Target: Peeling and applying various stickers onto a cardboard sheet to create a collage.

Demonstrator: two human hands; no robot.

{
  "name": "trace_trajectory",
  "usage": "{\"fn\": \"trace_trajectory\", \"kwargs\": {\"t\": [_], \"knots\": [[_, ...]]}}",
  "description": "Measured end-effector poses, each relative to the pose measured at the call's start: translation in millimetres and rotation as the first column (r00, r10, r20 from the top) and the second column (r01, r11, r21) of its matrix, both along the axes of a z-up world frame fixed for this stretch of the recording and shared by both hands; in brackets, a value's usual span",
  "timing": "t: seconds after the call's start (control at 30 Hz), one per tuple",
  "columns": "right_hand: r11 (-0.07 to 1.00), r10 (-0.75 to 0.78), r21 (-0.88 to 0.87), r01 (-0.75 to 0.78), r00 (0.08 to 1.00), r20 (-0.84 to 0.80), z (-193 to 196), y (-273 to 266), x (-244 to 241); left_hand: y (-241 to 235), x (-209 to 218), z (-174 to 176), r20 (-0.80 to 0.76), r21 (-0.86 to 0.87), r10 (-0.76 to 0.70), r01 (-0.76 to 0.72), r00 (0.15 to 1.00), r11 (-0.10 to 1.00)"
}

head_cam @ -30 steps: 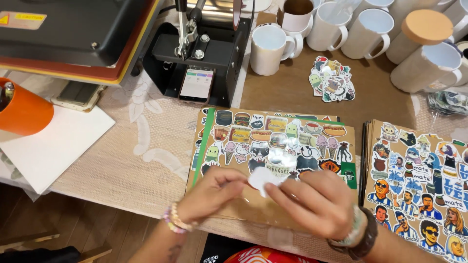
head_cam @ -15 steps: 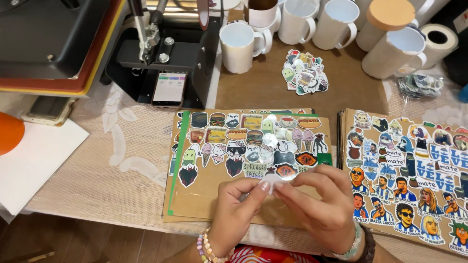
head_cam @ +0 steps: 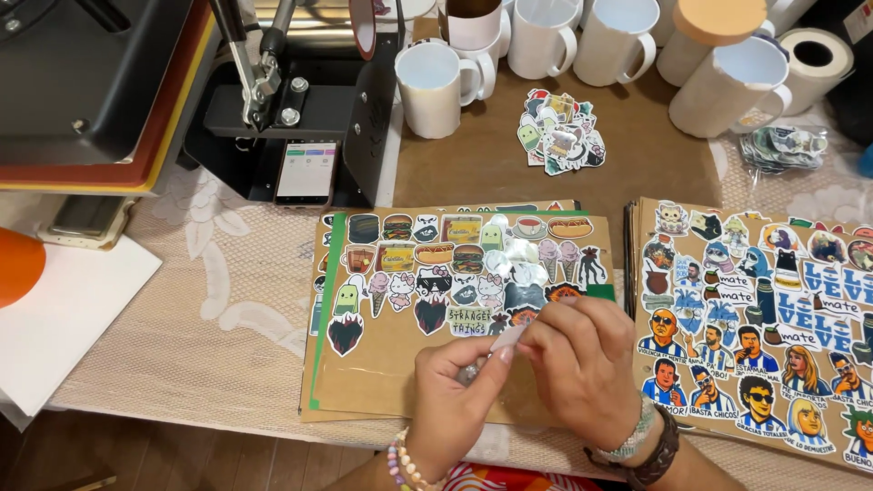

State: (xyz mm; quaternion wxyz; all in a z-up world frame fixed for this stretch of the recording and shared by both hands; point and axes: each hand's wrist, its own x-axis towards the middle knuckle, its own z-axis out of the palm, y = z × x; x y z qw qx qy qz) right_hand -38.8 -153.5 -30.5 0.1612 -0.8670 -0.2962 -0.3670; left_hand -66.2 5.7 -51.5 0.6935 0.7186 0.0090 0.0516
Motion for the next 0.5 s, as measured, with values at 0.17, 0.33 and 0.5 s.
{"fn": "trace_trajectory", "kwargs": {"t": [0.17,0.33,0.5], "knots": [[0.97,0.015,0.24,0.039,0.976,-0.217,0,-2,-1,1,7,8,-0.032,0.03,0.024,-0.023,0.999,0.999],[0.977,0.025,0.21,-0.032,0.999,0.035,11,2,-2,2,11,3,-0.033,-0.053,0.024,-0.025,0.999,0.998],[0.998,-0.022,0.068,0.015,0.994,0.107,16,3,2,-1,8,5,0.049,0.001,0.018,-0.018,0.999,1.0]]}}
